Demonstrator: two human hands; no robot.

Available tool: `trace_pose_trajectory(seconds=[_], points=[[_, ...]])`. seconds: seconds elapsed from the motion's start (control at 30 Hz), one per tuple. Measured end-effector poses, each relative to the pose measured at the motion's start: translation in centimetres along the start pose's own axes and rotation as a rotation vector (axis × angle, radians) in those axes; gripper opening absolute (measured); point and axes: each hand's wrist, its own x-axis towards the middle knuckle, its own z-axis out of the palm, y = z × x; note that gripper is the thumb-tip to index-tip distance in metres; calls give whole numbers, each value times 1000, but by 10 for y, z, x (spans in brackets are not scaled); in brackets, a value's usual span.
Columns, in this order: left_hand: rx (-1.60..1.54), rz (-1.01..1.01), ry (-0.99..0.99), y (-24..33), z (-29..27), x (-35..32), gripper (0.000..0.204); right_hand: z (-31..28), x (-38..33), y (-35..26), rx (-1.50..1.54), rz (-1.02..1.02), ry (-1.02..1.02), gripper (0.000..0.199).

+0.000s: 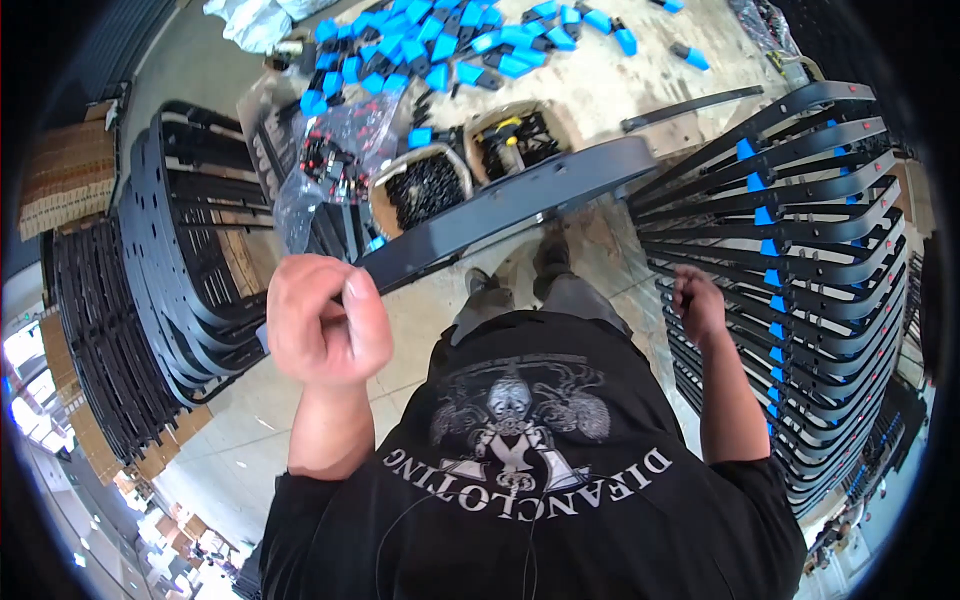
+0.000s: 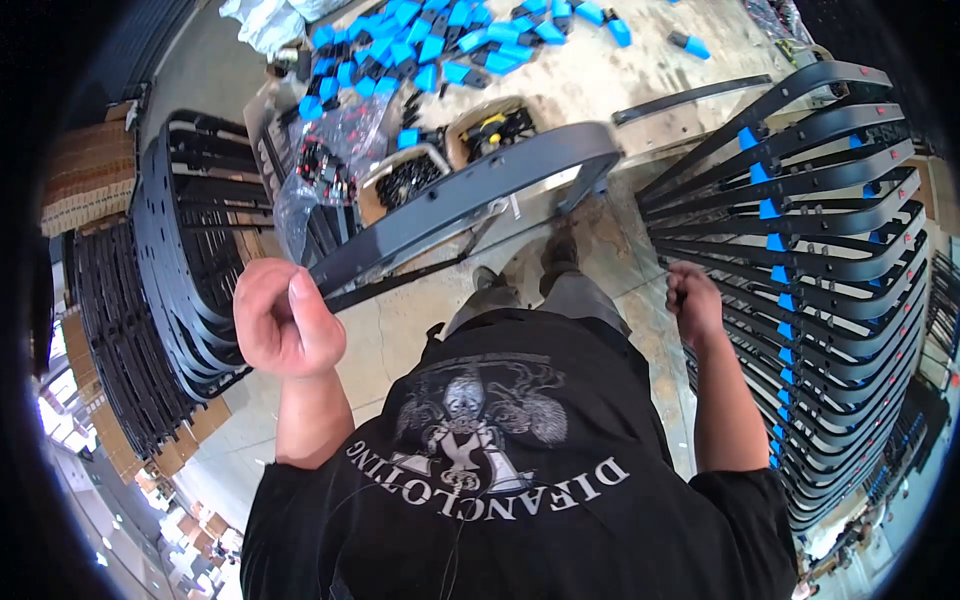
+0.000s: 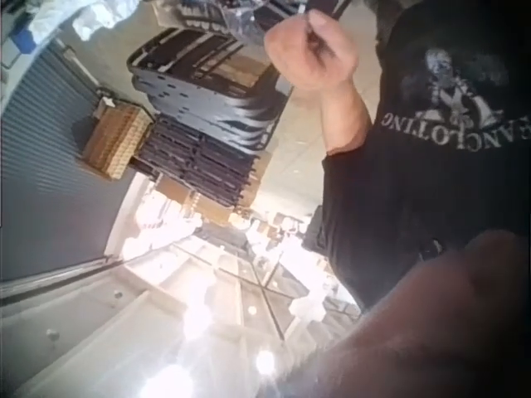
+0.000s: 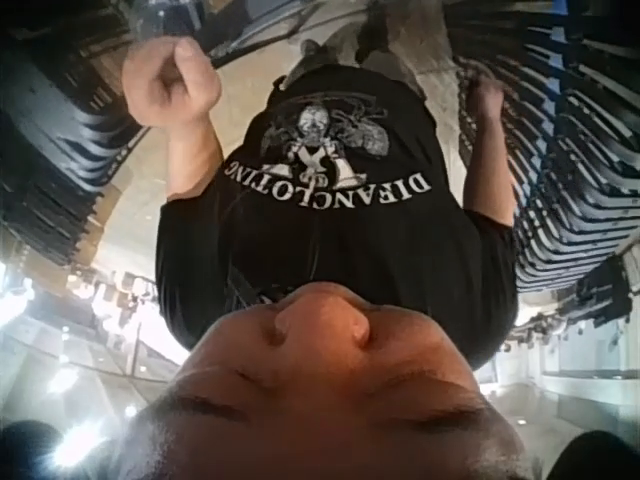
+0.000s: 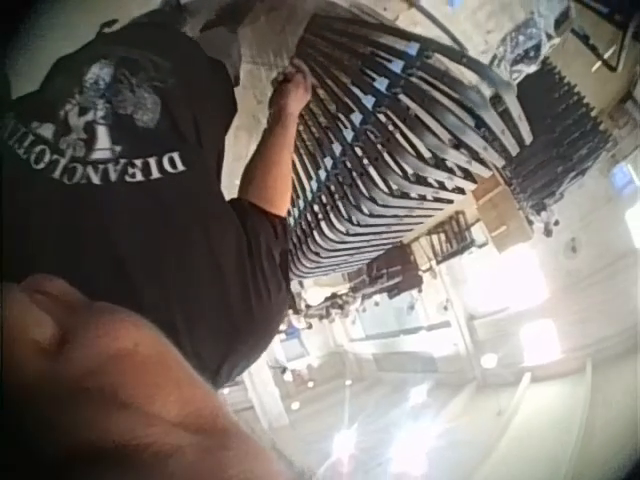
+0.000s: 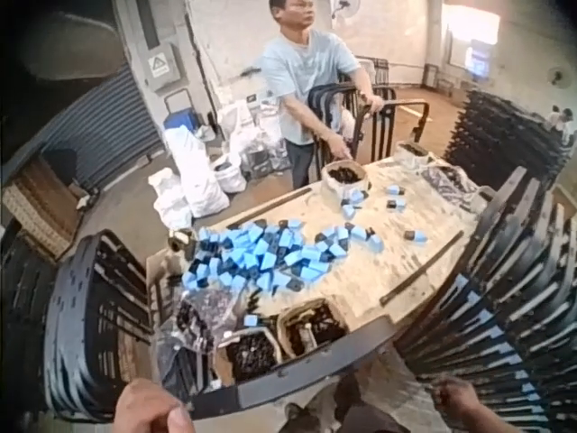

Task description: The recorder is attaching plastic caps to metal frame components and organizing them into stacks at a manufacturing workbench.

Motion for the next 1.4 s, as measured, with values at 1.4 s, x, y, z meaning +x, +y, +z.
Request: trace_pose_trajectory(seconds=[1.4], points=[[495,-687,-1334,-314,578,-748,51,15,60,599,208,906,-264,49]])
